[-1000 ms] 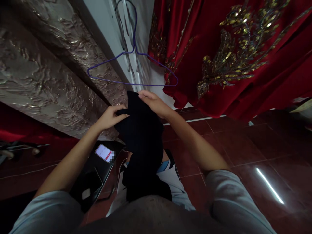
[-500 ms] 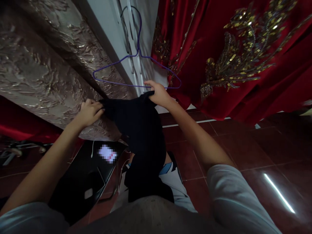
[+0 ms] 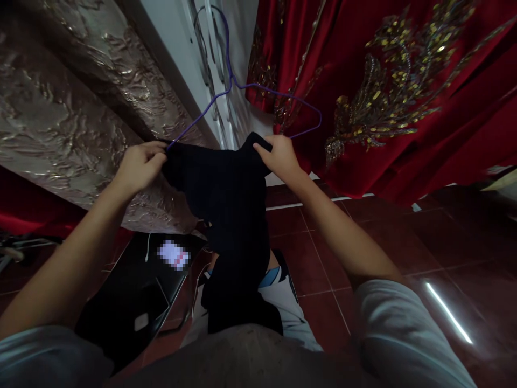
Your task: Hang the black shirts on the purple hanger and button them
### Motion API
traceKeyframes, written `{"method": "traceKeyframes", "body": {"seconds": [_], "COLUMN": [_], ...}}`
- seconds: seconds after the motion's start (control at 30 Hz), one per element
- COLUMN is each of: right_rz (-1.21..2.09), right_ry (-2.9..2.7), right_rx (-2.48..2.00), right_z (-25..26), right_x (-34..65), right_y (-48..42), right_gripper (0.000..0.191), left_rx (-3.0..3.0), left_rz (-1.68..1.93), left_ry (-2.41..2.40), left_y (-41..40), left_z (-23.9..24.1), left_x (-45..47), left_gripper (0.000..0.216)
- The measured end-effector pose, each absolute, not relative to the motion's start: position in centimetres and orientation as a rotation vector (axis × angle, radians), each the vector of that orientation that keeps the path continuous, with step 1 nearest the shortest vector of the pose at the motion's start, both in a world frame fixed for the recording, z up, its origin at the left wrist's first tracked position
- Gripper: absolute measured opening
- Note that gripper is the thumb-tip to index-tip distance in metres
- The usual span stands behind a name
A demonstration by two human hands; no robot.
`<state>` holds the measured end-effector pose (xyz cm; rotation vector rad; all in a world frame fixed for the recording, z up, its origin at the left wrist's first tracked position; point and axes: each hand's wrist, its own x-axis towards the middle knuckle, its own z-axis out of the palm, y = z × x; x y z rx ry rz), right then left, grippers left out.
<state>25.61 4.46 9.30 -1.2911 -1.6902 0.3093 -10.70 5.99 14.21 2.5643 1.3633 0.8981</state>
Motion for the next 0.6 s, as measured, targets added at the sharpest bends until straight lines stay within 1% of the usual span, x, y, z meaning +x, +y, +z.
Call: {"method": "traceKeyframes", "body": {"seconds": [0.07, 0.17, 0.27, 0.37, 0.43, 0.53, 0.6], "right_rz": [0.407, 0.518, 0.518, 0.453, 0.345, 0.123, 0.072], "right_ry": [-1.719, -1.733, -1.717, -1.652, -1.548, -1.379, -1.348], "right_rx": [-1.269, -1.184, -1.127, -1.138, -1.162, -1.219, -1.251], "right_z": [9.5, 9.5, 9.4, 9.5, 9.8, 10.8, 11.9], "right_x": [24.6, 22.7, 22.1, 23.4, 25.3, 28.7, 30.8], "right_y": [3.2, 1.5, 0.1, -0.9, -1.4, -1.7, -1.7], "right_gripper": [0.041, 0.034, 0.027, 0.021, 0.016, 0.027, 0.028], "left_rx": [2.604, 2.63, 2.638, 2.677, 2.713, 2.73, 2.734], "left_rz": [1.092, 1.301, 1.323, 1.197, 1.132, 1.149, 1.141], "left_ry": [1.377, 1.321, 1.217, 1.1, 1.058, 1.026, 1.006], "left_y": [5.5, 5.5, 7.1, 9.4, 10.6, 11.4, 11.4], "left_z": [15.1, 16.5, 17.1, 16.6, 16.0, 15.8, 16.1], "left_x": [-9.0, -6.4, -4.7, -4.5, -5.0, -5.8, -6.0], "left_gripper": [0.019, 0.007, 0.016, 0.018, 0.024, 0.035, 0.043]}}
